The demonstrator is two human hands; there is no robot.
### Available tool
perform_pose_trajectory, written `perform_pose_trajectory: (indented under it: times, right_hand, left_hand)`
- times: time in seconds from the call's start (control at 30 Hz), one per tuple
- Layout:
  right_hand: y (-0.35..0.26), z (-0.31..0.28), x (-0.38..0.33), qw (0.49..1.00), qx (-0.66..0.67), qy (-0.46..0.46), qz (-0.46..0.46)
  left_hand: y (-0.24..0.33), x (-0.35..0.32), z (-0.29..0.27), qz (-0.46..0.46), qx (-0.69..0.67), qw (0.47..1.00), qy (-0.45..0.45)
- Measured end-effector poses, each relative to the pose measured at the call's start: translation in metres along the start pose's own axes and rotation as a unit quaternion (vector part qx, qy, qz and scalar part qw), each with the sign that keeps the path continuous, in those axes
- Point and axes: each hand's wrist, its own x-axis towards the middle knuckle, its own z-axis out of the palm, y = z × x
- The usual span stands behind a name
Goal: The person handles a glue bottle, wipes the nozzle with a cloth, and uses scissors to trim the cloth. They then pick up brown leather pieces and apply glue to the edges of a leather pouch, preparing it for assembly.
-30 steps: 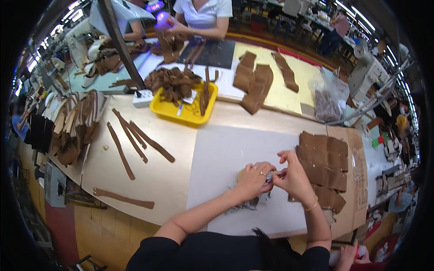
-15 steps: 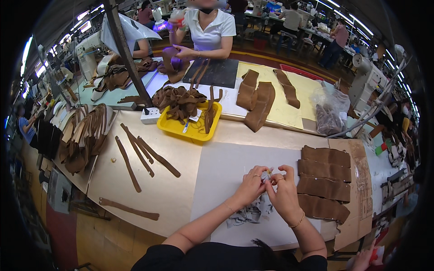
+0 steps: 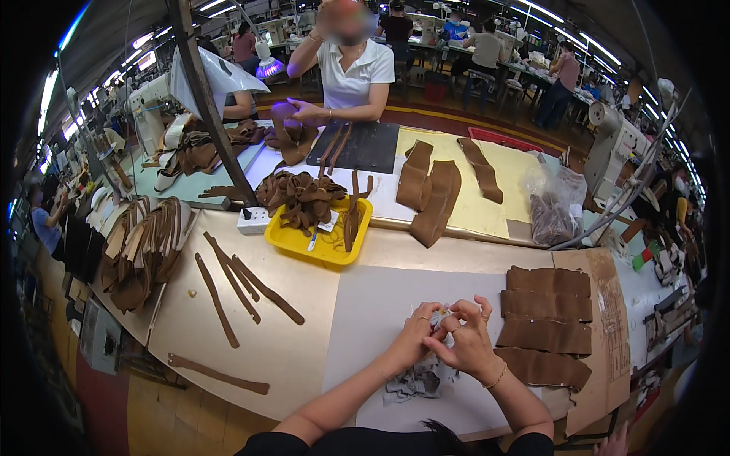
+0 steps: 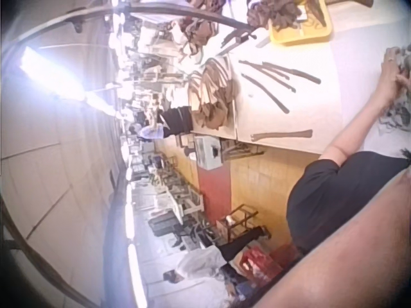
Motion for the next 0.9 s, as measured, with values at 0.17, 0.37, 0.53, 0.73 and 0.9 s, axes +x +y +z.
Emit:
perform_pose_trajectory:
  times: [0.17,0.37,0.53,0.73,0.9]
  right_hand:
    - [-0.001,-0.002,0.003,1.000,0.002,0.001,-0.017]
    - [0.004,0.002,-0.002,0.995,0.089,0.030,0.014]
    - [-0.004,0.008,-0.008,0.987,0.144,0.037,0.056]
    - [-0.013,0.010,-0.028,0.975,0.158,0.104,0.113]
    - [-0.028,0.006,-0.035,0.952,0.208,0.122,0.189]
  left_hand:
    - [-0.010,-0.001,0.005,0.029,0.011,0.999,0.024]
    - [-0.009,-0.002,0.005,0.044,0.036,0.998,0.017]
    - [-0.011,-0.003,0.005,0.029,-0.024,0.999,0.035]
    - [-0.012,-0.018,0.011,0.099,0.005,0.992,0.076]
    - [-0.015,-0.025,0.018,0.153,0.065,0.981,0.100]
